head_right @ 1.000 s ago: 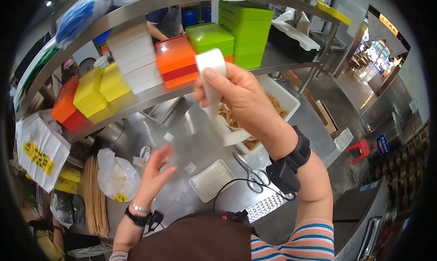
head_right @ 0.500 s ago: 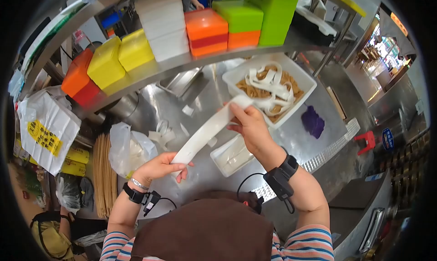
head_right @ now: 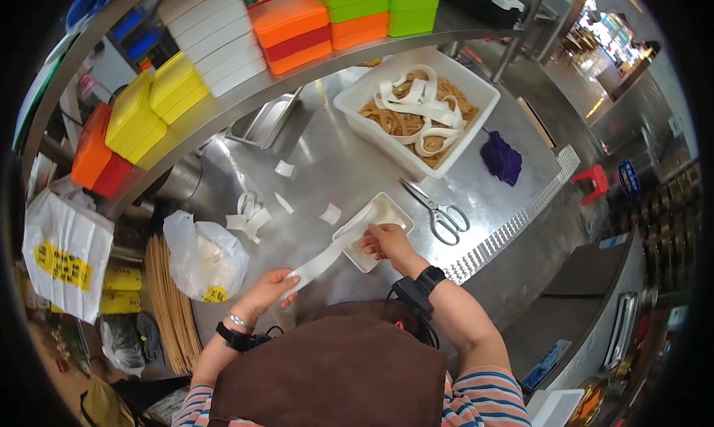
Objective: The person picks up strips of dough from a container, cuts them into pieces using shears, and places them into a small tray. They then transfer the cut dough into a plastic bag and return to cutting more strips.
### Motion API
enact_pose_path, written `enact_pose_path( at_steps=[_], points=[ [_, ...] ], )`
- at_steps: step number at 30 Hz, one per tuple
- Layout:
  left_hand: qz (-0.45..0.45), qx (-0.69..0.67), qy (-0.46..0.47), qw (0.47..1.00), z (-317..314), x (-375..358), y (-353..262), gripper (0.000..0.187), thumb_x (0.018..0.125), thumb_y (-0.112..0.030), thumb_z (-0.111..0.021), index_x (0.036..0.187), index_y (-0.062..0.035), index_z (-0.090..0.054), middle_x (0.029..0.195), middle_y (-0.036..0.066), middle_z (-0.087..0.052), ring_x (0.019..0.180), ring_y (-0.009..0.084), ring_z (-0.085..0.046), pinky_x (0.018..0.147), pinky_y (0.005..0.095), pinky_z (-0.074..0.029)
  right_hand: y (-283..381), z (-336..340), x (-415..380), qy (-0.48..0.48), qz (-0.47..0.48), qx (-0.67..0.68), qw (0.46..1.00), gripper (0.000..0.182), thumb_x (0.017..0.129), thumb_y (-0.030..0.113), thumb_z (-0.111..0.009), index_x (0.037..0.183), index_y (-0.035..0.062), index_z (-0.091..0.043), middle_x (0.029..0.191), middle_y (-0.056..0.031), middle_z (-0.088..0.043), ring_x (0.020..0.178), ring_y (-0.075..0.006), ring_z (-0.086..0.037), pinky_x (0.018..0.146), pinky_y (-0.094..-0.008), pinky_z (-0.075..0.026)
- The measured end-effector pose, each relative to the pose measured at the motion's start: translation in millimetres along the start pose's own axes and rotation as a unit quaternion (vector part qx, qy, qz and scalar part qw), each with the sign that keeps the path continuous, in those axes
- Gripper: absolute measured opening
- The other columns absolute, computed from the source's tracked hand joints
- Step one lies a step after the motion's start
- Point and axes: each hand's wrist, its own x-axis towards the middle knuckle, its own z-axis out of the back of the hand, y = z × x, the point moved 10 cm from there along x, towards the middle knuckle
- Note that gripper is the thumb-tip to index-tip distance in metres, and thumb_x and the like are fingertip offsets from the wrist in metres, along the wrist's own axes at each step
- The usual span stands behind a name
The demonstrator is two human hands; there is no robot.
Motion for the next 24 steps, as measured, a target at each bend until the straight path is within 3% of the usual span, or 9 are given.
enact_pose_path(
  at_steps=[4,6,8,10,11,15,19,22,24],
  points=[
    [0.022,0.019,-0.021,0.999,-5,-4,12,0.02,0.094,-0.022,-0.052,0.095,-0.0027,-0.058,0.063,0.0,-0.054,0.046,0.0069,-0.045,0.046,0.0208,-0.038,-4,24,-11,0.022,-0.001,-0.104,0.994,0.032,0.094,0.028,-0.051,0.101,-0.0024,-0.058,0.077,-0.0099,-0.067,0.054,-0.0135,-0.06,0.044,-0.0235,-0.042],
    [0.024,0.024,-0.034,0.999,-5,-7,13,0.021,0.094,-0.022,-0.052,0.095,-0.0027,-0.059,0.063,0.0,-0.054,0.046,0.0072,-0.046,0.046,0.0211,-0.038,21,67,-17,-0.07,0.14,-0.195,0.968,0.026,0.09,0.021,-0.056,0.103,-0.0015,-0.059,0.074,-0.0088,-0.066,0.056,-0.0162,-0.061,0.046,-0.0258,-0.044],
    [0.029,0.012,-0.036,0.999,-8,-8,14,0.02,0.094,-0.022,-0.052,0.094,-0.0024,-0.058,0.063,0.0,-0.055,0.047,0.0073,-0.047,0.045,0.0211,-0.039,46,106,-36,-0.207,0.3,-0.321,0.874,0.027,0.082,0.011,-0.063,0.106,0.0001,-0.058,0.088,-0.0133,-0.066,0.076,-0.0244,-0.064,0.063,-0.0324,-0.05],
    [0.035,0.001,-0.039,0.999,-10,-7,15,0.02,0.094,-0.021,-0.051,0.092,-0.0022,-0.058,0.064,0.0,-0.055,0.048,0.0075,-0.048,0.045,0.021,-0.039,65,118,-63,-0.284,0.342,-0.494,0.747,0.038,0.075,0.007,-0.066,0.111,0.001,-0.056,0.111,-0.0184,-0.058,0.101,-0.0323,-0.056,0.083,-0.0391,-0.047],
    [0.023,-0.002,-0.043,0.999,-12,-6,13,0.02,0.094,-0.021,-0.051,0.092,-0.0024,-0.058,0.064,0.0,-0.056,0.049,0.0074,-0.049,0.046,0.0209,-0.039,59,132,-59,-0.298,0.305,-0.5,0.753,0.045,0.072,0.004,-0.065,0.115,0.0015,-0.054,0.123,-0.0197,-0.049,0.112,-0.0359,-0.047,0.092,-0.0419,-0.042],
    [0.014,-0.004,-0.028,1.0,-14,-6,15,0.021,0.094,-0.021,-0.052,0.096,-0.0017,-0.06,0.071,0.003,-0.061,0.055,0.0088,-0.055,0.052,0.0222,-0.044,52,152,-48,-0.356,0.319,-0.538,0.695,0.043,0.073,0.003,-0.062,0.115,-0.0001,-0.052,0.113,-0.0181,-0.053,0.106,-0.0361,-0.051,0.091,-0.0421,-0.043],
    [0.006,0.018,-0.051,0.999,-9,4,17,0.021,0.093,-0.018,-0.053,0.102,-0.0006,-0.06,0.081,0.007,-0.066,0.062,0.0116,-0.06,0.059,0.0249,-0.049,73,144,-33,-0.311,0.281,-0.605,0.677,0.045,0.072,0.003,-0.062,0.115,0.0018,-0.051,0.106,-0.0175,-0.059,0.098,-0.0366,-0.056,0.087,-0.0422,-0.046],
    [0.07,0.06,-0.026,0.995,-10,20,32,0.03,0.09,-0.02,-0.058,0.111,0.0016,-0.057,0.095,0.01,-0.065,0.079,0.0152,-0.062,0.07,0.0278,-0.051,74,139,-24,-0.257,0.227,-0.626,0.7,0.046,0.071,0.002,-0.061,0.115,0.0034,-0.05,0.1,-0.019,-0.062,0.087,-0.0374,-0.06,0.077,-0.0434,-0.049],
    [0.002,0.258,-0.077,0.963,7,39,37,0.04,0.086,-0.022,-0.063,0.116,0.0027,-0.053,0.101,0.013,-0.062,0.089,0.0178,-0.06,0.076,0.0303,-0.051,61,142,-21,-0.199,0.167,-0.55,0.794,0.053,0.069,0.002,-0.062,0.12,0.0047,-0.048,0.092,-0.019,-0.061,0.079,-0.0345,-0.062,0.068,-0.0424,-0.05]
  ],
)
